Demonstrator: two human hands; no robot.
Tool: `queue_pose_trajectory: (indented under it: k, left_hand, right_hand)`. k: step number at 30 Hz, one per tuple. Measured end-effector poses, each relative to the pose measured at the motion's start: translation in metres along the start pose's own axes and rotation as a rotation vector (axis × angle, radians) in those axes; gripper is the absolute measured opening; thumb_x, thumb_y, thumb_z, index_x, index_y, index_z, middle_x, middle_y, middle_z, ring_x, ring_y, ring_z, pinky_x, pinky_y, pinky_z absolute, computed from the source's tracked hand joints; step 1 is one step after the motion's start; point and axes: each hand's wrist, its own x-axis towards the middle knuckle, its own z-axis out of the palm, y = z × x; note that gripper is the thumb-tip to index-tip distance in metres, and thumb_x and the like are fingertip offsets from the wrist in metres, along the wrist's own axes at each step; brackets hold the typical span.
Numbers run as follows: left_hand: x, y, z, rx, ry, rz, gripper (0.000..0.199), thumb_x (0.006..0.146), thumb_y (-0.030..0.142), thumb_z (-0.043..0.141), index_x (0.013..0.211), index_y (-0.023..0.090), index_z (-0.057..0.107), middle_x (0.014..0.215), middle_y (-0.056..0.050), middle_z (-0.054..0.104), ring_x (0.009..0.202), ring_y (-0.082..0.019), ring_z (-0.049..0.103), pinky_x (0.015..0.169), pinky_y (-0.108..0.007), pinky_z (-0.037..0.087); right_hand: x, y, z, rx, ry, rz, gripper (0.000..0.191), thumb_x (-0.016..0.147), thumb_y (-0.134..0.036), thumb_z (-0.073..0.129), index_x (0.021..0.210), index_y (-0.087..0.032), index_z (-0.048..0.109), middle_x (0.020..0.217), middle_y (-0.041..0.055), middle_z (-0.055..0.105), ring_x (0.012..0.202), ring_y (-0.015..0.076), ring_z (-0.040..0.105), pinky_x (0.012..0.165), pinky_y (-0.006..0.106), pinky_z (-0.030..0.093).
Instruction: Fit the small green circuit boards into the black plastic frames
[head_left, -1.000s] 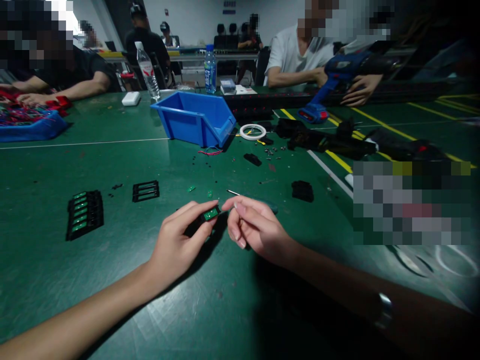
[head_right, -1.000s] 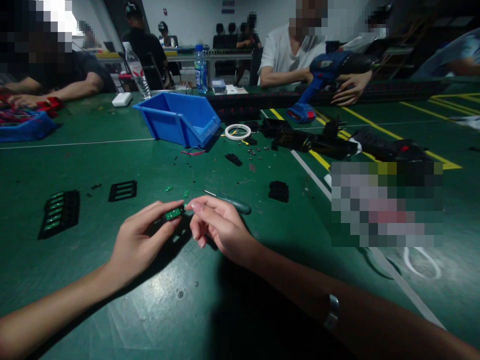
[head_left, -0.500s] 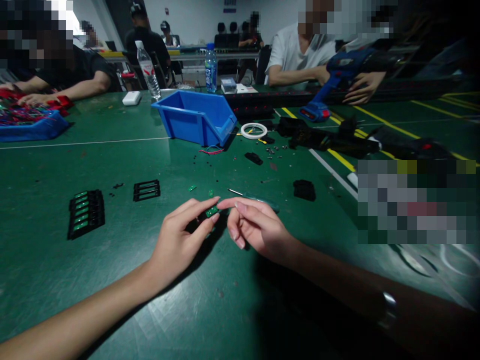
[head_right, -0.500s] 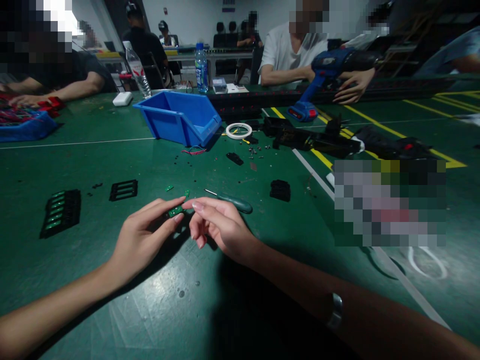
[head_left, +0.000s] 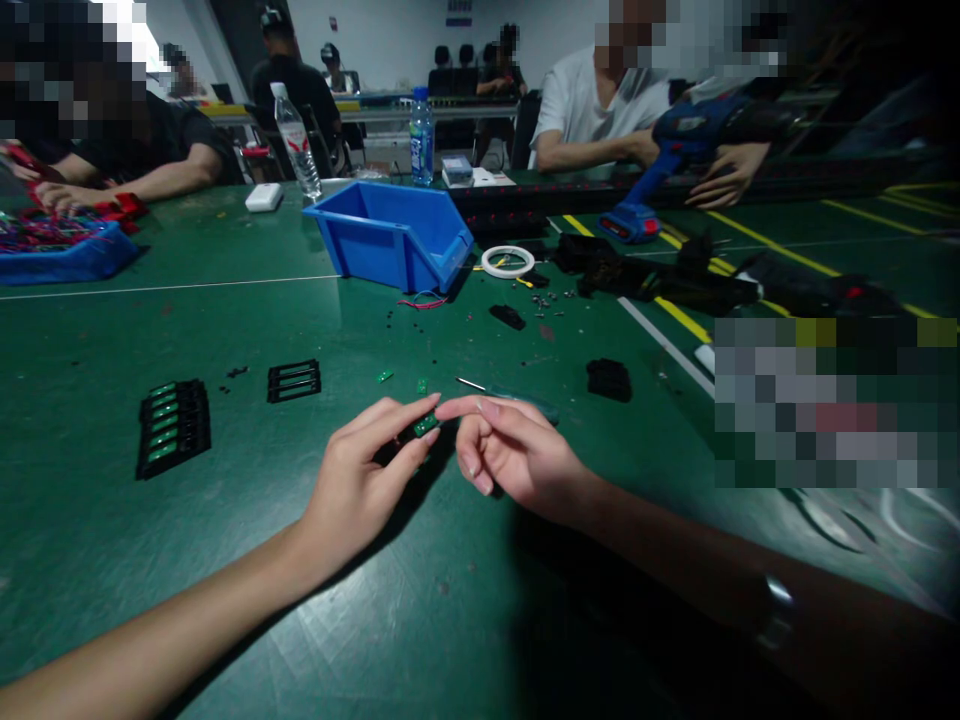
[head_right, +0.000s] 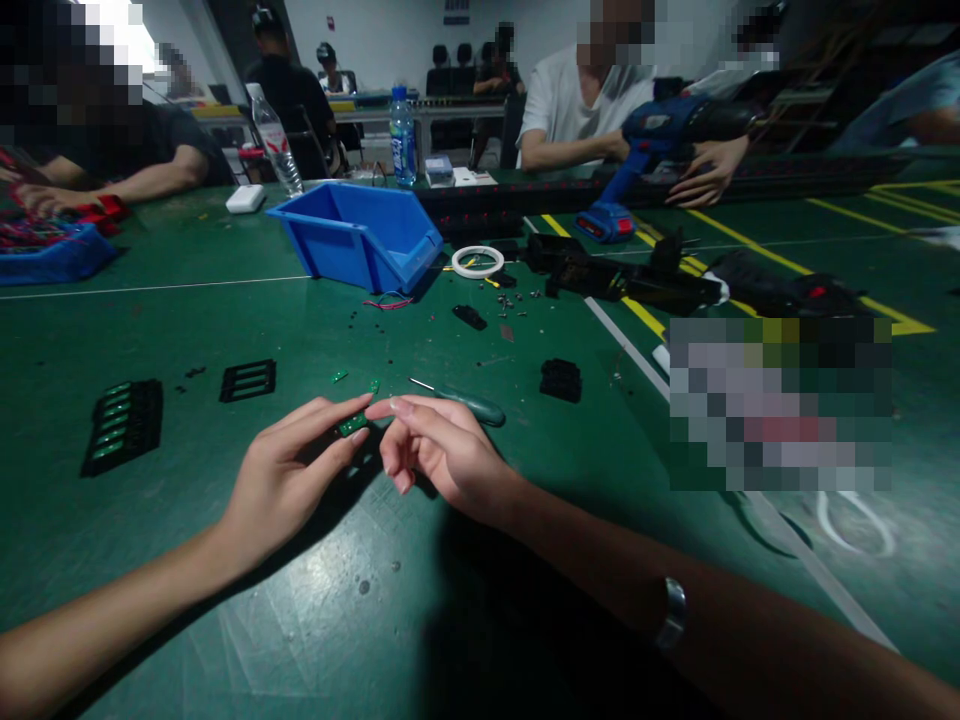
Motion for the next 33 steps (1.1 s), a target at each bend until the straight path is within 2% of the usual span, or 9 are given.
queue_pose_trajectory:
  k: [7, 12, 18, 21, 24, 27, 30, 33]
  left_hand:
    - [0.001, -0.001, 0.0, -0.021, -0.012, -0.042, 0.034, 0.098, 0.023, 0.063, 0.131, 0.023, 0.068, 0.086, -0.001, 0.064, 0.074, -0.013, 0.058, 0.065, -0.025, 0.043]
    - [0.001, -0.001, 0.0, 0.01, -0.002, 0.009, 0.033, 0.097, 0.024, 0.064, 0.13, 0.024, 0.069, 0.083, -0.001, 0.064, 0.072, -0.013, 0.057, 0.065, -0.025, 0.044]
    - [-0.004, 0.003, 0.0, -0.003, 0.04, -0.028, 0.031, 0.096, 0.027, 0.066, 0.126, 0.02, 0.069, 0.094, -0.004, 0.074, 0.074, -0.013, 0.066, 0.068, -0.025, 0.051]
    - [-0.008, 0.006, -0.001, -0.041, -0.004, 0.043, 0.029, 0.096, 0.023, 0.064, 0.124, 0.018, 0.068, 0.096, -0.005, 0.077, 0.075, -0.013, 0.07, 0.07, -0.024, 0.054]
    - [-0.01, 0.009, -0.002, -0.063, -0.073, 0.185, 0.026, 0.096, 0.017, 0.062, 0.122, 0.016, 0.068, 0.1, -0.006, 0.078, 0.082, -0.014, 0.072, 0.075, -0.024, 0.056]
    - [-0.009, 0.01, -0.003, -0.052, -0.125, 0.285, 0.024, 0.097, 0.014, 0.06, 0.119, 0.016, 0.069, 0.093, -0.006, 0.077, 0.078, -0.014, 0.07, 0.072, -0.026, 0.056]
    - [-0.008, 0.01, -0.004, -0.054, -0.091, 0.302, 0.024, 0.096, 0.016, 0.061, 0.12, 0.017, 0.068, 0.094, -0.006, 0.077, 0.078, -0.015, 0.071, 0.073, -0.027, 0.057]
    - [-0.009, 0.009, -0.003, -0.075, -0.009, 0.252, 0.02, 0.095, 0.016, 0.065, 0.115, 0.018, 0.065, 0.096, -0.005, 0.077, 0.08, -0.014, 0.073, 0.075, -0.025, 0.058]
  right_hand:
    - [-0.001, -0.002, 0.002, -0.013, 0.001, 0.011, 0.031, 0.092, -0.038, 0.064, 0.104, -0.011, 0.071, 0.06, 0.0021, 0.066, 0.046, 0.0127, 0.057, 0.044, 0.024, 0.041]
    - [0.0, -0.001, 0.001, -0.026, 0.017, 0.013, 0.032, 0.092, -0.04, 0.064, 0.103, -0.011, 0.071, 0.059, 0.0018, 0.065, 0.045, 0.0126, 0.056, 0.045, 0.024, 0.041]
    - [0.0, 0.0, 0.002, -0.032, 0.076, -0.016, 0.036, 0.097, -0.041, 0.058, 0.121, -0.015, 0.062, 0.06, 0.0004, 0.066, 0.046, 0.0125, 0.056, 0.046, 0.023, 0.04]
    - [0.001, 0.001, 0.004, -0.041, 0.111, -0.006, 0.039, 0.097, -0.043, 0.058, 0.126, -0.017, 0.058, 0.061, -0.0001, 0.066, 0.047, 0.0127, 0.056, 0.047, 0.023, 0.041]
    - [0.003, 0.001, 0.006, -0.043, 0.131, 0.016, 0.04, 0.095, -0.042, 0.061, 0.125, -0.017, 0.058, 0.063, -0.0004, 0.065, 0.049, 0.0128, 0.056, 0.045, 0.023, 0.041]
    - [0.003, 0.002, 0.008, -0.075, 0.14, 0.04, 0.038, 0.091, -0.041, 0.067, 0.118, -0.015, 0.063, 0.065, -0.0003, 0.063, 0.051, 0.0118, 0.054, 0.044, 0.022, 0.04]
    - [0.0, 0.002, 0.006, -0.116, 0.081, 0.059, 0.037, 0.089, -0.043, 0.071, 0.111, -0.014, 0.068, 0.068, 0.0002, 0.061, 0.055, 0.0113, 0.055, 0.046, 0.022, 0.042]
    - [-0.004, 0.002, 0.004, -0.179, -0.002, 0.073, 0.037, 0.09, -0.046, 0.07, 0.11, -0.014, 0.069, 0.072, 0.0013, 0.062, 0.059, 0.0121, 0.059, 0.052, 0.023, 0.045]
